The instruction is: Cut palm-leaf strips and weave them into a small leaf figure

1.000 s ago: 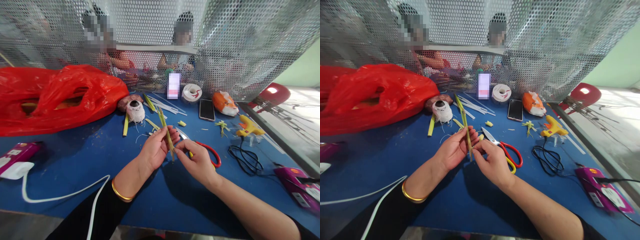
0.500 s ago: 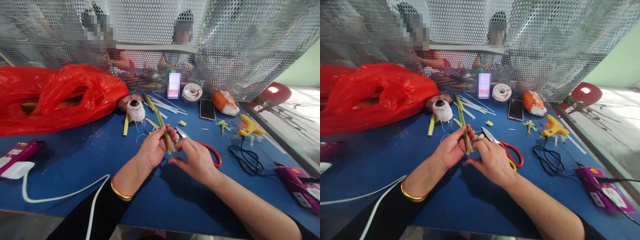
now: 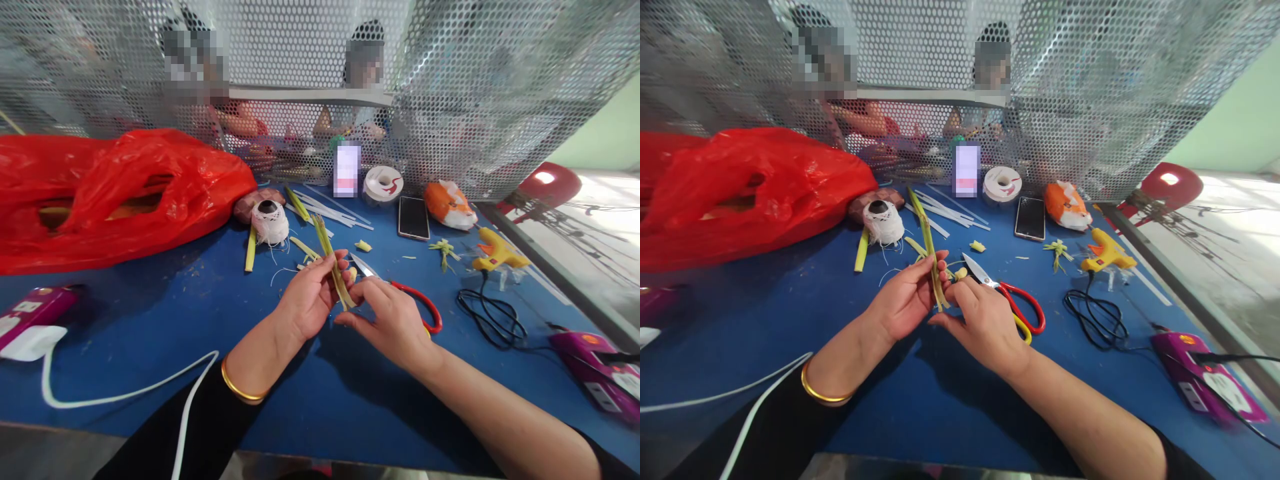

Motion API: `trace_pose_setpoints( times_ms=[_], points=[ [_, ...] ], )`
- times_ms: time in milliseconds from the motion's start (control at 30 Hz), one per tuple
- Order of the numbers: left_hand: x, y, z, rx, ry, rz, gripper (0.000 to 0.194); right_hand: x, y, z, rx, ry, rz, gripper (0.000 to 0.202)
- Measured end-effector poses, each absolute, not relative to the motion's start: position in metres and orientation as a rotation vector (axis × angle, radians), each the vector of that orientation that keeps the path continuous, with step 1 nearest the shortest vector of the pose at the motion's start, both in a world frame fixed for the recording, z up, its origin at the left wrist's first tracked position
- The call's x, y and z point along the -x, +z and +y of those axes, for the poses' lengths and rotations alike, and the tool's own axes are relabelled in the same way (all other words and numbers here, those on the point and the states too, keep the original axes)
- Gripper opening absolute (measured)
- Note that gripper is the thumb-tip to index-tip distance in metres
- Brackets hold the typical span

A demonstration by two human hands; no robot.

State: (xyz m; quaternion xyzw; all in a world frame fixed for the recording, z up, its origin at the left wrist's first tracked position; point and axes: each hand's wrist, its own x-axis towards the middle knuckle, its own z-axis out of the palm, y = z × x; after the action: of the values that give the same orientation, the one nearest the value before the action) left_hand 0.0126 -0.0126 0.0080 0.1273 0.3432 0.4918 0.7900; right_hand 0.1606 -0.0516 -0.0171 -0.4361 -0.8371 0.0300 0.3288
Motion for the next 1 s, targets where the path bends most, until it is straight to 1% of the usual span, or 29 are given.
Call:
trace_pose_setpoints(
  times_ms=[233,467,1000],
  points=[
    [-0.0125,0.0056,-0.0132,-0.308,1.046,0.719,0.021,-0.1607,-0.0161,-0.0513,1.165,0.042,-2.175,0.033],
    [-0.0142,0.0015,-0.0148,-0.342,1.041,0.662,0.019,-0.1613,-0.0162,-0.0517,1.166,-0.011,-2.195,0.026],
    [-0.0154,0.0009,-0.0151,-0.360,1.027,0.646,0.020,-0.1616,-0.0157,-0.0519,1.172,-0.116,-2.156,0.029]
  ],
)
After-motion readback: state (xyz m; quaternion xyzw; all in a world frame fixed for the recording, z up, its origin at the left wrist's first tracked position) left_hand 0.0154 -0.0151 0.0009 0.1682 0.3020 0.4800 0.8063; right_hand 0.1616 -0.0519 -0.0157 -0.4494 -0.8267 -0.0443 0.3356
